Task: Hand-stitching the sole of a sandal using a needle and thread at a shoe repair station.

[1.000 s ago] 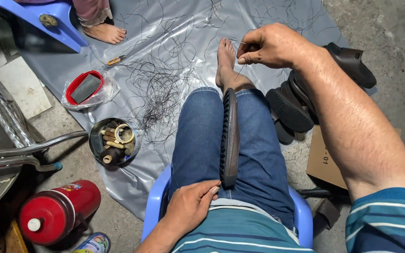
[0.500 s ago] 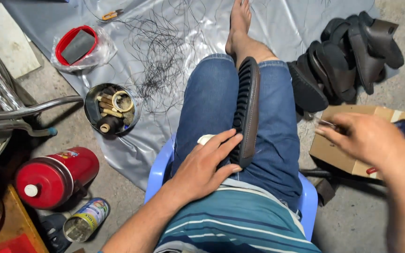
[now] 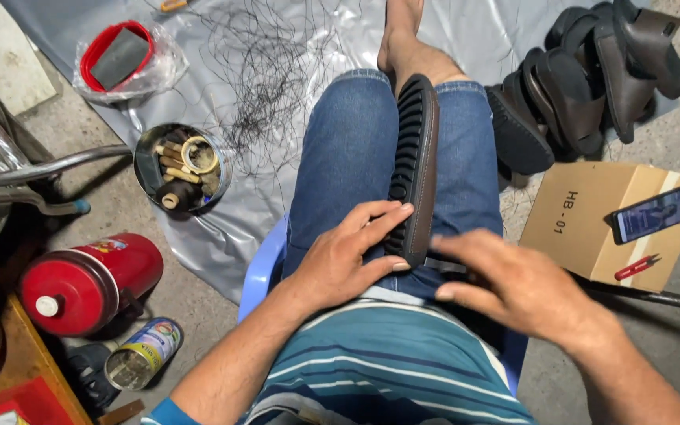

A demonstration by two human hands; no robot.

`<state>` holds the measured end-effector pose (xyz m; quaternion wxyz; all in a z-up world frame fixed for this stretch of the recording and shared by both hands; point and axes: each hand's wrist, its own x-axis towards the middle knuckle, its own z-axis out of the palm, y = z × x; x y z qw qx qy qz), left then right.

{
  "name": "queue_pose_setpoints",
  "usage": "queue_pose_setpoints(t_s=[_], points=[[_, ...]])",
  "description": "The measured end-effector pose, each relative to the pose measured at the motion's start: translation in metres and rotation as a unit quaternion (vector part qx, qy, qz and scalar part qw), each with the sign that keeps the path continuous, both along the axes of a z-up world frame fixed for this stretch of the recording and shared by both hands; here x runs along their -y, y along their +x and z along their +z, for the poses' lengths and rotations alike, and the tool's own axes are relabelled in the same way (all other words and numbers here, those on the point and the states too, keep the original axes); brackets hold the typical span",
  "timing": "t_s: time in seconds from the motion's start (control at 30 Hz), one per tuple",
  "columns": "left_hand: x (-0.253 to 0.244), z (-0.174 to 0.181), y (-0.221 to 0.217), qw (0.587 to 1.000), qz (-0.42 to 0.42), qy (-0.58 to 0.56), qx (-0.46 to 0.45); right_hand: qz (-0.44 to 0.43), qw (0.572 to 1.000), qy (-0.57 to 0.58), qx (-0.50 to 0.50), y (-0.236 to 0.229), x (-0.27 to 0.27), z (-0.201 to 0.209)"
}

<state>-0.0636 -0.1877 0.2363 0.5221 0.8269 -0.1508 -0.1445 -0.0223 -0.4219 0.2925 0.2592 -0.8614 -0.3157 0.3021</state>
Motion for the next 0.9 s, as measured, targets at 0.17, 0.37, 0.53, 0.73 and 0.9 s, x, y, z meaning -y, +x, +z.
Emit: queue_pose_setpoints(t_s=[0.17, 0.37, 0.53, 0.73, 0.9], points=[[0.002, 0.0, 0.001, 0.999, -0.001, 0.029, -0.035, 0.027, 0.996, -0.082, -0.019, 0.008, 0.0, 0.003], [0.004, -0.006, -0.001, 0.999, 0.004, 0.038, -0.038, 0.078, 0.992, -0.087, 0.055, 0.017, 0.001, -0.005], [0.004, -0.005, 0.002, 0.998, -0.002, 0.043, -0.042, 0.084, 0.991, -0.09, 0.052, 0.019, 0.002, -0.007], [0.005, -0.006, 0.002, 0.998, -0.008, 0.043, -0.037, 0.087, 0.989, -0.107, 0.061, 0.019, 0.0, -0.004], [0.006, -0.003, 0.004, 0.996, -0.016, 0.067, -0.064, 0.119, 0.968, -0.199, 0.1, 0.013, -0.01, 0.004]])
